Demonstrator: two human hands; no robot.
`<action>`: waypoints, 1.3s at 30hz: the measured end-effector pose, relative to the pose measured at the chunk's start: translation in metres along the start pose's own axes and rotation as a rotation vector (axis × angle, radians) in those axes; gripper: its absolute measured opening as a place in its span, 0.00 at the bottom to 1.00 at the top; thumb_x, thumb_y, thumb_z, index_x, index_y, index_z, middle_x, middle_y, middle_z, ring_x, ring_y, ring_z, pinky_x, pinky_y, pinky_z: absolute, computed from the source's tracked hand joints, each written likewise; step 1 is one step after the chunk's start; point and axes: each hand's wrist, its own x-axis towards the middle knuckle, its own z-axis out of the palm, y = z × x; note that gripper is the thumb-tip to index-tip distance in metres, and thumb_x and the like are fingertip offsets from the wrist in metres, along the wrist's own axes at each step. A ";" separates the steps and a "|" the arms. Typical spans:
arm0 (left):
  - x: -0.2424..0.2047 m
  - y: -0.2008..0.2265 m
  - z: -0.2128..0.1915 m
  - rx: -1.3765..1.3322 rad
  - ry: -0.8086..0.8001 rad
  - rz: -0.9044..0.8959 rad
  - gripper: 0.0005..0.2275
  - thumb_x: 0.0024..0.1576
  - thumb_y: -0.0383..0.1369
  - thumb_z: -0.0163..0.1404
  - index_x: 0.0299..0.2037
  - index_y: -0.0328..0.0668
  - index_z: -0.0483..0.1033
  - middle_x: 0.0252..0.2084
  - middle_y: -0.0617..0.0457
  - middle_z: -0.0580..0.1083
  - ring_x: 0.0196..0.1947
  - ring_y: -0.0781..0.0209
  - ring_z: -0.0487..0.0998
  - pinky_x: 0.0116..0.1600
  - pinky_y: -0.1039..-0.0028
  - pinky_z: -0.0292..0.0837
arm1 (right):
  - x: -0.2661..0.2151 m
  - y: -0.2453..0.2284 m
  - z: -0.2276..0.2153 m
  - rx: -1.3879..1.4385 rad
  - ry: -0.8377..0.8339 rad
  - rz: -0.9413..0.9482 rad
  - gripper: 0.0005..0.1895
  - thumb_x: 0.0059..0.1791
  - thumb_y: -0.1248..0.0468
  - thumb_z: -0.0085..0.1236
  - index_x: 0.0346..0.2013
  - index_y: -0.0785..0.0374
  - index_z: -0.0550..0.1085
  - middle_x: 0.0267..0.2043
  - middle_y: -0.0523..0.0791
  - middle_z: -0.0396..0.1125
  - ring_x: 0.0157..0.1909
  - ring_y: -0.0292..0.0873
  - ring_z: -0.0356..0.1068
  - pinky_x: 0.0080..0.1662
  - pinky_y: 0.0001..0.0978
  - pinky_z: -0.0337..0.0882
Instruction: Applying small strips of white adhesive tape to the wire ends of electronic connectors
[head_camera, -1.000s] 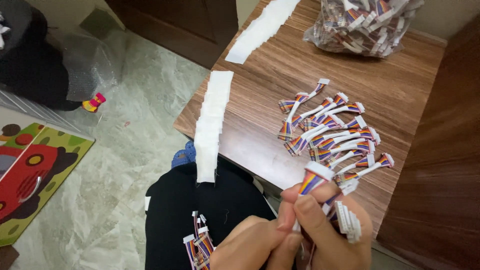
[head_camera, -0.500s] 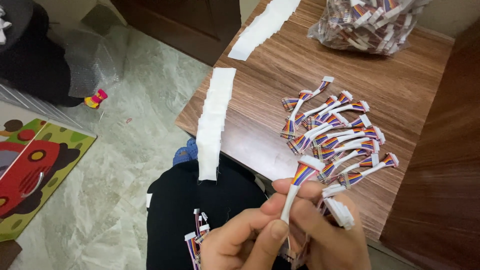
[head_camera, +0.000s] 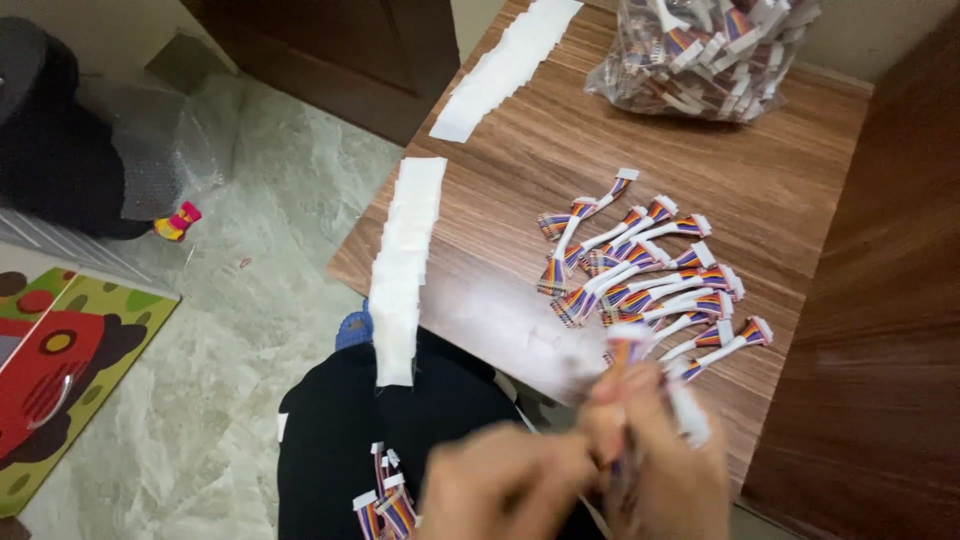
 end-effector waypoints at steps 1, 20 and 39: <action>0.009 -0.003 -0.005 -0.056 -0.125 -0.142 0.05 0.45 0.30 0.56 0.30 0.44 0.83 0.19 0.58 0.76 0.14 0.74 0.69 0.19 0.84 0.65 | 0.005 -0.004 -0.002 0.066 0.021 -0.069 0.14 0.50 0.60 0.46 0.31 0.71 0.69 0.13 0.45 0.56 0.14 0.36 0.52 0.19 0.25 0.50; 0.069 0.003 -0.008 -0.459 -0.110 -0.426 0.06 0.51 0.25 0.49 0.33 0.29 0.78 0.23 0.51 0.76 0.19 0.71 0.67 0.26 0.84 0.62 | 0.022 -0.032 0.026 0.186 -0.170 0.013 0.18 0.48 0.69 0.43 0.51 0.74 0.67 0.38 0.52 0.67 0.16 0.30 0.52 0.20 0.22 0.52; -0.035 0.008 0.014 -0.632 0.149 -0.225 0.03 0.50 0.21 0.54 0.26 0.29 0.74 0.20 0.51 0.72 0.19 0.72 0.66 0.26 0.85 0.60 | -0.037 -0.023 0.033 -0.026 -0.294 -0.337 0.04 0.45 0.72 0.48 0.31 0.73 0.69 0.29 0.54 0.66 0.32 0.44 0.65 0.35 0.32 0.67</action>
